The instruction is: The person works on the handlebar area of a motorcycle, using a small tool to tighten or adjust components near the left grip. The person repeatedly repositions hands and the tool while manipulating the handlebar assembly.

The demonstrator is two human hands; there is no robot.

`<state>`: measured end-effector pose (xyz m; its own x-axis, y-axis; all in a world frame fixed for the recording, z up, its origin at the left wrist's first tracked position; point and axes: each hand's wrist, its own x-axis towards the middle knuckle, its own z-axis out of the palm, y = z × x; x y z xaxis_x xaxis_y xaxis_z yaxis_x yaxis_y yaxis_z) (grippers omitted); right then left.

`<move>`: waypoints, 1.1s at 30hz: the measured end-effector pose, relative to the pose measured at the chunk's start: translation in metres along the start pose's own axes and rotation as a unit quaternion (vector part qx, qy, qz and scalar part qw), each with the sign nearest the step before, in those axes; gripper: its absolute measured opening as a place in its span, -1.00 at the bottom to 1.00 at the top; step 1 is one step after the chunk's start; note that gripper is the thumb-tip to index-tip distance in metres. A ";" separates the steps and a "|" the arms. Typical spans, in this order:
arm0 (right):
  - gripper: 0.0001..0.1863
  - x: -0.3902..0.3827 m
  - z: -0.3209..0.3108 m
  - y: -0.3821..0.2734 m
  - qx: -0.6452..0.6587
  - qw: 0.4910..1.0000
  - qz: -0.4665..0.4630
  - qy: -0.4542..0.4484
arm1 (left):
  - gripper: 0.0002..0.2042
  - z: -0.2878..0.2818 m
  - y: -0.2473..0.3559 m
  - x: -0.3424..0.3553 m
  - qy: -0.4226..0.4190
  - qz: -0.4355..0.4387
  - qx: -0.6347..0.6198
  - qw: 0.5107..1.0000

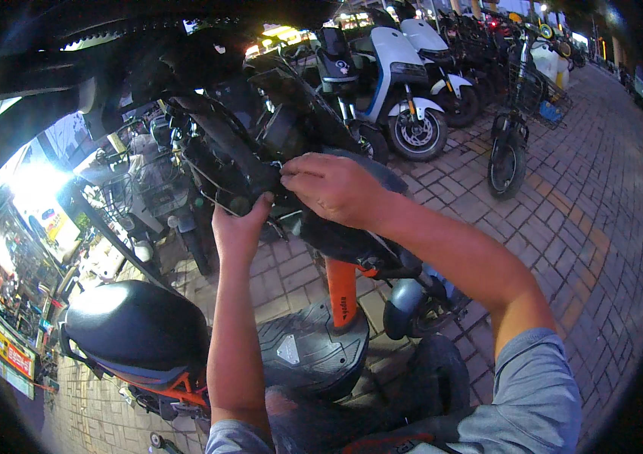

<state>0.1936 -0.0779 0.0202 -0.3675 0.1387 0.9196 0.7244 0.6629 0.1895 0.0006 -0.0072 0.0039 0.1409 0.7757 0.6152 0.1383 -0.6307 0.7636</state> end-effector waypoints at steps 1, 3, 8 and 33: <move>-0.78 -0.001 0.001 0.002 0.009 1.000 -0.001 0.001 | -0.57 0.001 0.002 0.000 -0.001 0.004 -0.005 1.000; -0.78 -0.002 0.001 0.005 0.023 1.000 -0.001 -0.005 | -0.57 0.002 0.004 -0.001 -0.003 -0.005 -0.017 1.000; -0.79 -0.002 -0.008 0.012 0.051 0.998 0.019 -0.037 | -0.59 0.002 0.010 -0.003 -0.006 -0.016 -0.014 1.000; -0.85 0.041 -0.017 0.018 0.121 0.978 0.156 -0.062 | -0.54 0.001 0.005 -0.002 -0.002 -0.020 0.002 1.000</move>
<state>0.2012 -0.0728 0.0674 -0.2281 0.4404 0.8684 0.6587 0.7266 -0.1954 0.0015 -0.0123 0.0061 0.1394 0.8004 0.5831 0.1480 -0.5990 0.7869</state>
